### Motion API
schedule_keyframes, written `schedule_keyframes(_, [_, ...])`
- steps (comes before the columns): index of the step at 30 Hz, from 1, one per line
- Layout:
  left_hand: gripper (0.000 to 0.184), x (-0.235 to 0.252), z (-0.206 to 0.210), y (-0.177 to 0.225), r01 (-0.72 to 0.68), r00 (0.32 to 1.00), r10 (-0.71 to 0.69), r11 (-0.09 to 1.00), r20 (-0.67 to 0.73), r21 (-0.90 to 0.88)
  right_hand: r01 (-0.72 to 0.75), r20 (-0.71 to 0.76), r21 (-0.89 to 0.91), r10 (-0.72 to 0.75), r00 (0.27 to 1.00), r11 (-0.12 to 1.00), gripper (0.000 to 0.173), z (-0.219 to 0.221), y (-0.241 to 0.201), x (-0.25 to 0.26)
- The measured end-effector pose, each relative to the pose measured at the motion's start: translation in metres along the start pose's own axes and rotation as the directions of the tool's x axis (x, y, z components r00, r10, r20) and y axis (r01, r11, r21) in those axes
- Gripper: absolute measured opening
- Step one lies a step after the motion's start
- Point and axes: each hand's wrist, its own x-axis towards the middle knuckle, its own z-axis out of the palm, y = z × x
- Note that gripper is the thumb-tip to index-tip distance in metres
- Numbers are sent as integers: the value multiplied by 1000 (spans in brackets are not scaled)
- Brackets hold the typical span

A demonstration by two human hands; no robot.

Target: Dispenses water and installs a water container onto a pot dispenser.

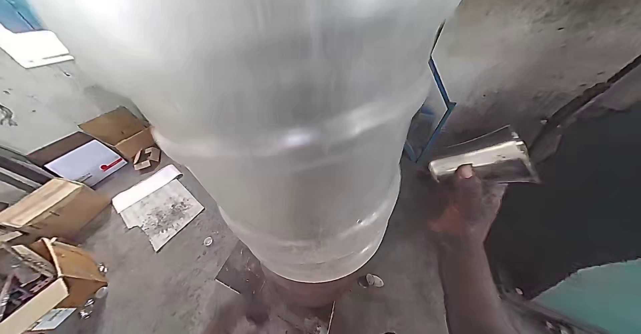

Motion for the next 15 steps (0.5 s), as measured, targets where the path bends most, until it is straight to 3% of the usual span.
schedule_keyframes(1, [35, 24, -18, 30, -74, 966, 73, 997, -249, 2, -27, -27, 18, 27, 999, 999, 65, 16, -7, 7])
schedule_keyframes(2, [43, 52, -32, 54, -135, 876, 126, 991, -465, 15, -54, -48, 26, 55, 997, 998, 63, 32, -14, 13])
schedule_keyframes(4, [75, 107, -55, 89, -186, 712, 124, 982, -691, -15, -116, -49, 44, 118, 992, 992, 68, 60, -24, 24])
schedule_keyframes(5, [88, 131, -62, 102, -156, 683, 46, 984, -729, -84, -155, -47, 75, 158, 986, 985, 72, 72, -28, 28])
schedule_keyframes(6, [85, 149, -65, 116, -113, 683, -68, 974, -727, -197, -196, -36, 84, 199, 979, 977, 72, 83, -32, 29])
schedule_keyframes(9, [62, 178, -55, 161, -26, 678, -338, 877, -653, -480, -304, -35, 61, 307, 951, 951, 63, 116, -45, 28])
schedule_keyframes(12, [59, 179, -53, 193, -8, 664, -385, 854, -641, -520, -324, -63, 35, 325, 944, 946, 59, 136, -69, 36])
schedule_keyframes(15, [61, 175, -72, 250, -41, 641, -377, 853, -669, -520, -283, 13, -35, 283, 959, 959, 73, 165, -118, 64])
